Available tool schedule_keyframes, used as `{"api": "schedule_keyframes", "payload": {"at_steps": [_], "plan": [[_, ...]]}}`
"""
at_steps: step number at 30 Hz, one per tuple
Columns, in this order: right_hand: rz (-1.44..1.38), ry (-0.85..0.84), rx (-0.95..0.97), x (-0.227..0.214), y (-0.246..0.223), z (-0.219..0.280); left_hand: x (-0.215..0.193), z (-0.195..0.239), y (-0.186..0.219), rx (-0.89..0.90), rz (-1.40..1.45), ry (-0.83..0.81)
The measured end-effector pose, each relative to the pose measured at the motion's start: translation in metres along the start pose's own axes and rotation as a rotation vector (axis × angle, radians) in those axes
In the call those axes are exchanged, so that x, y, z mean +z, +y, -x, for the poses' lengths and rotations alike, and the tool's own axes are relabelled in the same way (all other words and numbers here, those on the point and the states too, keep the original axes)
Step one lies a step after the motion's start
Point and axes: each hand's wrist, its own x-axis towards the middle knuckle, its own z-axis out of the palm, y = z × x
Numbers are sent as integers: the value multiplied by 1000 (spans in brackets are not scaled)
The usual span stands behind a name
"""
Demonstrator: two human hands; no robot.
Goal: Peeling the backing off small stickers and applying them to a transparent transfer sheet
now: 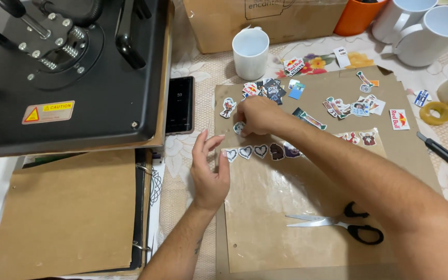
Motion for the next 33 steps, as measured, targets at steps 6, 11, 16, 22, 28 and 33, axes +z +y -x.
{"api": "schedule_keyframes", "payload": {"at_steps": [6, 11, 16, 22, 28, 33], "plan": [[-185, 8, -30, -25, -27, 21, 1, 0, -4, 35, 17, 37], [-339, 472, -438, -19, -7, 99, 4, 1, 2, 162, 1, 25], [-116, 892, -742, -20, 11, 195, 10, 13, 25, 602, -80, 34], [78, 833, -944, -45, 6, 258, 18, 18, 85, 927, -198, -129], [155, 833, -929, -51, 13, 277, 35, 20, 99, 938, -194, -96], [146, 859, -933, -45, 20, 277, 44, 23, 100, 973, -169, -73]]}}
